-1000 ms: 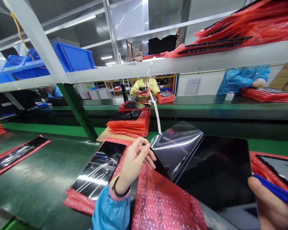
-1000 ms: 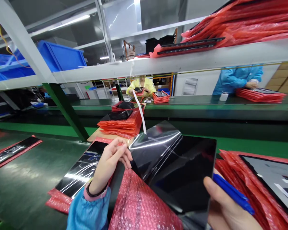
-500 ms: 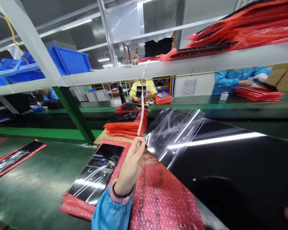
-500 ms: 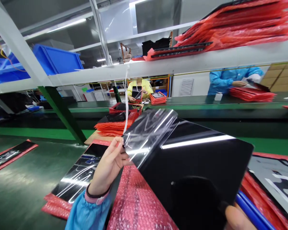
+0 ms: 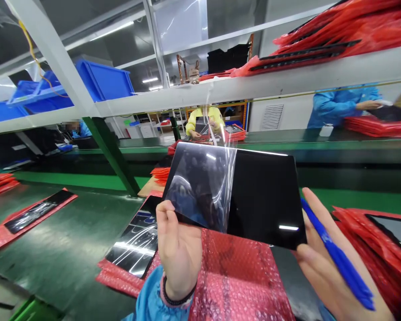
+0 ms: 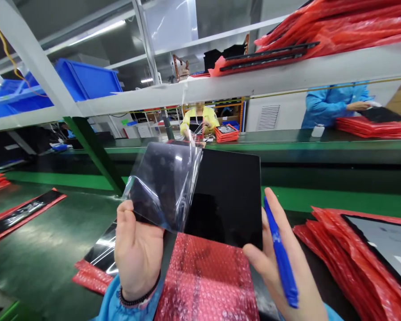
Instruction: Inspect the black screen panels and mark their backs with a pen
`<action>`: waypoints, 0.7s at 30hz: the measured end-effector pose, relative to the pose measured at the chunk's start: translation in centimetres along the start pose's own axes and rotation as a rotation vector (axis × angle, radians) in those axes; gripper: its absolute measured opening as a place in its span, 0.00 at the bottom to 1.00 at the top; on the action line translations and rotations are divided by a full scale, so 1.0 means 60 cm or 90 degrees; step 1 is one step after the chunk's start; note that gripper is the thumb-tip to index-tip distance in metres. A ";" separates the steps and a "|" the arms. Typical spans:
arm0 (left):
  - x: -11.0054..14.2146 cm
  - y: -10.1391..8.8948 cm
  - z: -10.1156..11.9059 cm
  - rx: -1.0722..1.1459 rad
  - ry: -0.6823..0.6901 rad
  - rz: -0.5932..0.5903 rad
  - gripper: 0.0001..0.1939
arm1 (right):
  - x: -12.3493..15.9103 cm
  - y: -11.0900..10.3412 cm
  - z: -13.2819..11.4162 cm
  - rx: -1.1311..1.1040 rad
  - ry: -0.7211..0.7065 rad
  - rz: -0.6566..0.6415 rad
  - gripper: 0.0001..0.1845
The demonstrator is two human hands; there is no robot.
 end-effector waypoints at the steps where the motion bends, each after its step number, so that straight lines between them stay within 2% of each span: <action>1: 0.004 0.001 0.000 -0.007 0.013 -0.006 0.03 | 0.002 0.004 0.001 0.044 -0.011 0.004 0.50; 4: 0.021 0.002 -0.005 -0.031 0.044 -0.029 0.02 | -0.003 0.015 0.013 0.105 -0.021 0.039 0.62; 8: 0.049 0.007 -0.015 -0.031 0.114 -0.030 0.03 | -0.021 0.017 0.026 0.186 -0.053 0.042 0.69; 13: 0.071 0.018 -0.020 -0.045 0.148 -0.025 0.02 | -0.030 0.006 0.031 0.267 -0.051 0.036 0.74; 17: 0.079 0.021 -0.019 -0.079 0.138 -0.009 0.04 | -0.035 0.009 0.037 0.264 -0.057 0.019 0.77; 21: 0.081 0.016 -0.022 -0.093 0.120 -0.027 0.04 | -0.044 0.019 0.045 0.264 -0.038 0.019 0.76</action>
Point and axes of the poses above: each hand's wrist, its own x-axis away from the middle knuckle, its own y-axis out of the palm, z = x × y, the point moved 1 cm from there along -x, towards the middle knuckle, and after that the axes turned 2 degrees about -z, right-handed, at the moved point
